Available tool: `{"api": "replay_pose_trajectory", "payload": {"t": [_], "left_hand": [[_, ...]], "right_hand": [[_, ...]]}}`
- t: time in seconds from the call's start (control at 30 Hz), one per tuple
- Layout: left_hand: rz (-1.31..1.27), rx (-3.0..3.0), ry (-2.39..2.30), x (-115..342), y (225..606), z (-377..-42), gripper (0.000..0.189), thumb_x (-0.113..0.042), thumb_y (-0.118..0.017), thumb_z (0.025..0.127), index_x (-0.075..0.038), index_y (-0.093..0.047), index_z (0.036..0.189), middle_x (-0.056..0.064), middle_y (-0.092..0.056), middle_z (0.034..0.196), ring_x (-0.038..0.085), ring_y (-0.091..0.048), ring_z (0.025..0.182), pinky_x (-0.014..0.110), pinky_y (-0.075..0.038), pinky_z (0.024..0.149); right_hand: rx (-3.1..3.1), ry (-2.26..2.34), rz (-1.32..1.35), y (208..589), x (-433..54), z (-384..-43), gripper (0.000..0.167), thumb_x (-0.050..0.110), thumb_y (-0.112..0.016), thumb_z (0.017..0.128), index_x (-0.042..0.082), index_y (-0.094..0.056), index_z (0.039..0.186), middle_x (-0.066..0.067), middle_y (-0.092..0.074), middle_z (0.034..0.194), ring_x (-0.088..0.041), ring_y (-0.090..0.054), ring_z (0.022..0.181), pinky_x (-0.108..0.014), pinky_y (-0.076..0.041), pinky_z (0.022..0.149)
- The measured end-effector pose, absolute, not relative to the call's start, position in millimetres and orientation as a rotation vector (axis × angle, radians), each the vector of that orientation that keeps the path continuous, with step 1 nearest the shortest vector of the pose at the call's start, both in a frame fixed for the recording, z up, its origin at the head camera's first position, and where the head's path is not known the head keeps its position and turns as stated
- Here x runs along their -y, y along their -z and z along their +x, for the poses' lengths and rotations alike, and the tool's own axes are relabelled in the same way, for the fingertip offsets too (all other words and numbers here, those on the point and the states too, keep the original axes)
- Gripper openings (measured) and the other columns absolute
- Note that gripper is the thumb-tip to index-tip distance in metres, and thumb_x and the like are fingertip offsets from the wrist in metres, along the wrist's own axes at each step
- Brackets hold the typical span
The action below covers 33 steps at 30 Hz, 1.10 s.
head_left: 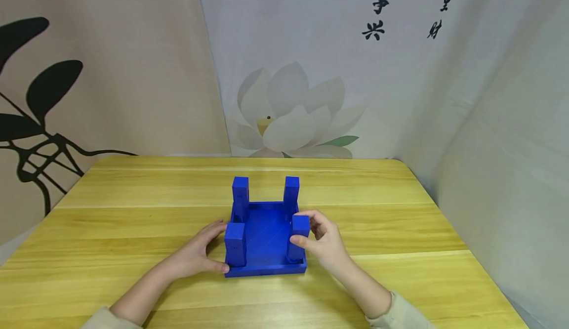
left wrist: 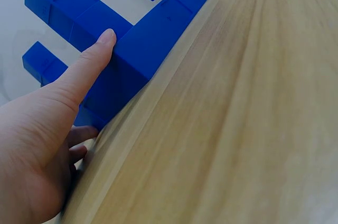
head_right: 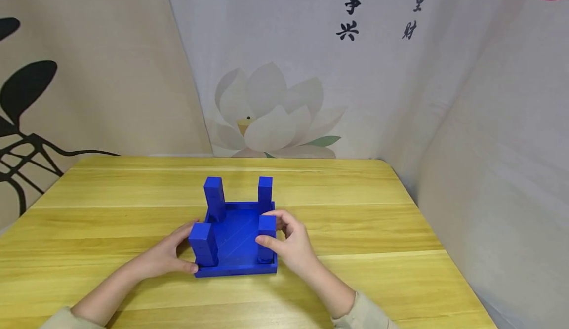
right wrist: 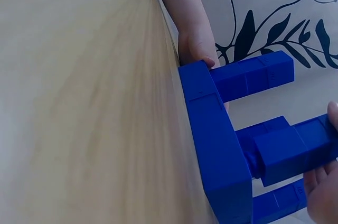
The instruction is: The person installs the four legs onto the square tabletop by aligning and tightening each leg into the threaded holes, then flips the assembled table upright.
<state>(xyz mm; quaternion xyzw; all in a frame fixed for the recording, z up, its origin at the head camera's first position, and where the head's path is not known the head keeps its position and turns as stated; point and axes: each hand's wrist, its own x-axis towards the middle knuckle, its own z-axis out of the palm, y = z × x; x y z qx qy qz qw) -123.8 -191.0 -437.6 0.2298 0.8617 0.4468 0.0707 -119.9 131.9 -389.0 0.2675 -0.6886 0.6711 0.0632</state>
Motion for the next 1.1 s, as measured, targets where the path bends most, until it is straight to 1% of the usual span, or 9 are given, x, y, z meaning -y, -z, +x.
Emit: {"api": "replay_pose_trajectory", "payload": {"t": [0.1, 0.27, 0.47, 0.57, 0.7, 0.8, 0.93, 1.1], "left_hand": [[0.682, -2.589, -1.345, 191.6, 438.2, -124.1, 0.095, -0.04, -0.086, 0.067, -0.007, -0.041, 0.144, 0.028, -0.022, 0.151, 0.048, -0.015, 0.137, 0.071, -0.016, 0.101], [0.718, -2.587, -1.364, 191.7, 437.4, -124.1, 0.093, -0.036, -0.087, 0.067, -0.007, -0.042, 0.143, 0.028, -0.025, 0.15, 0.049, -0.015, 0.137, 0.072, -0.015, 0.1], [0.732, -2.576, -1.377, 192.1, 435.5, -123.4, 0.092, -0.034, -0.087, 0.067, -0.008, -0.043, 0.143, 0.027, -0.026, 0.15, 0.048, -0.014, 0.138, 0.072, -0.015, 0.1], [0.735, -2.578, -1.377, 192.3, 435.7, -123.6, 0.093, -0.035, -0.087, 0.067, -0.008, -0.042, 0.143, 0.027, -0.026, 0.15, 0.048, -0.014, 0.138, 0.072, -0.015, 0.1], [0.729, -2.583, -1.375, 192.7, 437.0, -124.6, 0.093, -0.036, -0.087, 0.067, -0.008, -0.042, 0.144, 0.026, -0.026, 0.15, 0.048, -0.014, 0.138, 0.072, -0.014, 0.1], [0.73, -2.588, -1.369, 192.5, 437.6, -124.8, 0.093, -0.035, -0.087, 0.067, -0.007, -0.042, 0.143, 0.027, -0.025, 0.15, 0.048, -0.015, 0.137, 0.073, -0.015, 0.1], [0.743, -2.587, -1.364, 191.7, 437.3, -124.4, 0.093, -0.034, -0.087, 0.066, -0.007, -0.042, 0.144, 0.028, -0.025, 0.15, 0.049, -0.015, 0.137, 0.073, -0.016, 0.099], [0.745, -2.585, -1.364, 190.8, 435.9, -124.0, 0.093, -0.035, -0.087, 0.067, -0.006, -0.042, 0.143, 0.027, -0.026, 0.15, 0.048, -0.015, 0.137, 0.072, -0.015, 0.101]], "right_hand": [[2.065, -2.043, 0.823, 389.6, -131.4, -121.0, 0.035, -0.001, -0.075, 0.08, -0.009, -0.058, 0.11, 0.0, -0.062, 0.09, -0.013, -0.057, 0.083, -0.025, -0.048, 0.075], [2.047, -2.067, 0.83, 390.0, -130.7, -122.0, 0.036, 0.002, -0.075, 0.08, -0.01, -0.057, 0.109, 0.0, -0.063, 0.091, -0.012, -0.058, 0.084, -0.025, -0.048, 0.077], [2.072, -2.063, 0.822, 389.1, -130.8, -121.8, 0.035, 0.002, -0.074, 0.082, -0.008, -0.056, 0.11, -0.001, -0.063, 0.093, -0.014, -0.058, 0.087, -0.028, -0.047, 0.081], [2.099, -2.048, 0.811, 388.6, -131.2, -121.6, 0.034, 0.002, -0.074, 0.082, -0.006, -0.056, 0.111, -0.005, -0.063, 0.096, -0.015, -0.058, 0.09, -0.028, -0.047, 0.084], [2.103, -2.043, 0.86, 387.7, -132.4, -121.3, 0.034, 0.003, -0.072, 0.084, -0.004, -0.056, 0.113, -0.018, -0.063, 0.103, -0.018, -0.059, 0.095, -0.029, -0.046, 0.088], [2.083, -2.028, 0.949, 386.9, -134.1, -121.1, 0.033, 0.004, -0.066, 0.09, -0.006, -0.053, 0.119, -0.023, -0.062, 0.11, -0.021, -0.059, 0.102, -0.029, -0.045, 0.09], [2.027, -2.026, 1.052, 386.0, -136.7, -121.8, 0.033, 0.007, -0.053, 0.097, -0.01, -0.048, 0.125, -0.022, -0.06, 0.115, -0.023, -0.057, 0.112, -0.028, -0.044, 0.092], [1.951, -2.057, 1.157, 385.5, -139.0, -125.3, 0.036, 0.005, -0.04, 0.099, -0.018, -0.04, 0.127, -0.03, -0.056, 0.115, -0.025, -0.055, 0.115, -0.032, -0.04, 0.099]]}}
